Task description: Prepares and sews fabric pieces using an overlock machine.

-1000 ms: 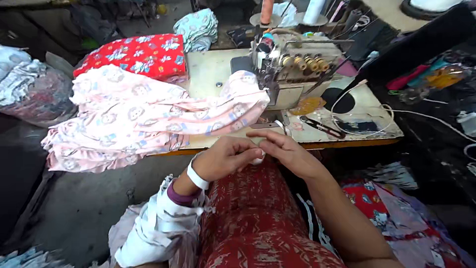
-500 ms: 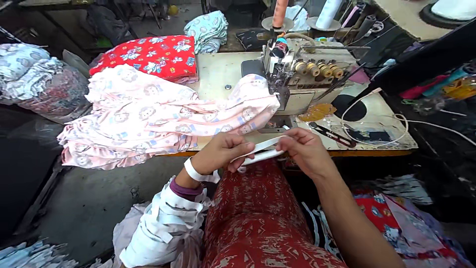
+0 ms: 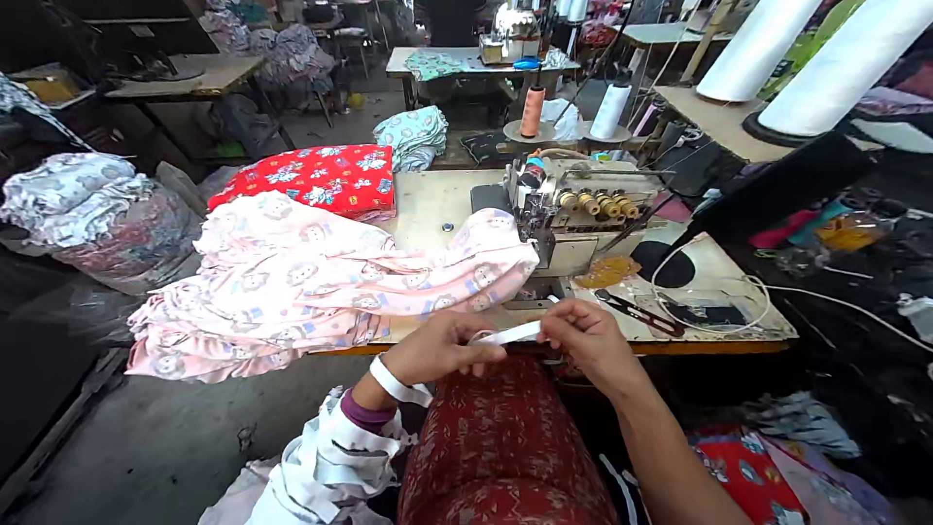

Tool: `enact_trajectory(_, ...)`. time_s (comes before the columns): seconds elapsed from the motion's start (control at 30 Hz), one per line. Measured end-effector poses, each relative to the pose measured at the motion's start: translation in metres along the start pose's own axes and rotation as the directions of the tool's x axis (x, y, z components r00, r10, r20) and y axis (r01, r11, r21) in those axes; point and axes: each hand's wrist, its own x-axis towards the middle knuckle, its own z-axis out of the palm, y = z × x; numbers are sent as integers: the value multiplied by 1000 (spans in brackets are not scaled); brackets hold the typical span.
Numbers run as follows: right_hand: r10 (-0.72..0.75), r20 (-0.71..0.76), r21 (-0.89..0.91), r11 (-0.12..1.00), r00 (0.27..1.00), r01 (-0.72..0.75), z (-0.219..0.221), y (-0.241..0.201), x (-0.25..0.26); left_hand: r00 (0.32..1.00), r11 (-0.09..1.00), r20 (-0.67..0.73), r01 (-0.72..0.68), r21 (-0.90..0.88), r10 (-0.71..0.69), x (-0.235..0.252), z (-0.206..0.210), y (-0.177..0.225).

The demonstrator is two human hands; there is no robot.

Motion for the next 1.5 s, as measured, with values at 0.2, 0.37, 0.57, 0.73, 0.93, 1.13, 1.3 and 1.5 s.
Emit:
enact_trajectory(0.2,151,225,-154,981,962,-118,-4,-1,-1,997,990,-37,-55,131,60,11,1,-2)
enact_trajectory(0.37,152,284,-78,988,947,-135,2,-6,13,980,955,95,-190,226,172,31,-8,0)
enact_trajectory(0.57,208,176,-117,975,962,-189,-12,-3,16,992,975,75,-117,189,104,33,-36,-2)
enact_trajectory(0.73,198,200,-148,974,960,-170,-20,6,24,996,979,76,-54,198,40,43,-48,2)
enact_trajectory(0.93,143,106,-258,960,984,-112,-25,18,37,999,937,16,-45,347,42,75,-47,-6)
enact_trajectory(1.13,109,99,-232,969,989,-84,-29,32,40,991,926,9,-129,354,135,85,-40,-6)
enact_trajectory(1.3,132,119,-163,980,984,-111,-32,35,41,993,920,65,-118,374,100,87,-48,1)
enact_trajectory(1.5,173,36,-39,984,984,-171,-23,28,59,967,838,-6,-218,501,254,119,-62,1)
